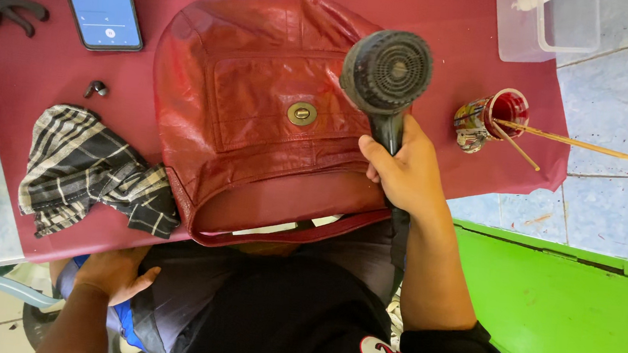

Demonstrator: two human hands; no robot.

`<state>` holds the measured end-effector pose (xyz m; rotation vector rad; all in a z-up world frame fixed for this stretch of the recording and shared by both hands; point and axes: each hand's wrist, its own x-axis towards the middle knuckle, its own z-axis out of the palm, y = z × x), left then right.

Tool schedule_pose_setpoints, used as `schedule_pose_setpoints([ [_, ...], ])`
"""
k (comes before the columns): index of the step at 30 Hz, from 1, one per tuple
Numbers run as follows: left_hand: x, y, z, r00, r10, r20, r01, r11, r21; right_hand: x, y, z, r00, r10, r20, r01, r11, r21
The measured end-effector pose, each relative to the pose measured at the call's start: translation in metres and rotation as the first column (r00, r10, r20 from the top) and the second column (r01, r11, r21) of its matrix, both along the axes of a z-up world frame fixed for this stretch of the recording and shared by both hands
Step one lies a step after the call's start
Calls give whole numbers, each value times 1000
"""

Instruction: The person paints a red leather bag with a brush dipped in red paint. They use a heat gun to dry the paint between applications and occasionally interact with a smartphone on the table.

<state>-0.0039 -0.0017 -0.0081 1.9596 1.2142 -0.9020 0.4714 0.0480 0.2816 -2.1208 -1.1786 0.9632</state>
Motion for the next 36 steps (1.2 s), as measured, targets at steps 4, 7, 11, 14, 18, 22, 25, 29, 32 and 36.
schedule_pose_setpoints([
  [4,3,2,8,1000,1,4,-1,1000,-15,3,0,-4,955,-18,-296,47,995,92],
  [7,2,1,2,1000,-8,-9,7,1000,-17,1,2,1,1000,18,-9,-18,1000,15],
  [11,1,0,1,1000,7,15,-7,1000,15,0,5,-1,997,24,-78,-20,998,52],
  [14,1,1,3,1000,12,21,-12,1000,3,1,5,-4,995,33,-95,-26,997,75],
  [18,2,2,6,1000,-4,18,4,1000,-5,0,0,-4,997,22,-76,-17,997,71],
  [22,-18,-14,-42,999,2,36,-5,997,77,9,-9,-15,962,-6,-273,40,992,119],
  [25,-49,-39,-101,978,-141,152,64,902,426,22,-17,-27,961,50,-273,32,957,289],
  [29,-26,-46,-69,977,-5,212,-131,770,625,35,-26,-28,947,45,-319,53,954,294],
  [32,-10,-52,-67,973,88,214,-210,730,651,41,-30,-34,943,38,-331,63,955,290],
  [36,67,-9,131,854,432,291,-339,885,-321,43,-35,-27,946,40,-321,56,957,285],
])
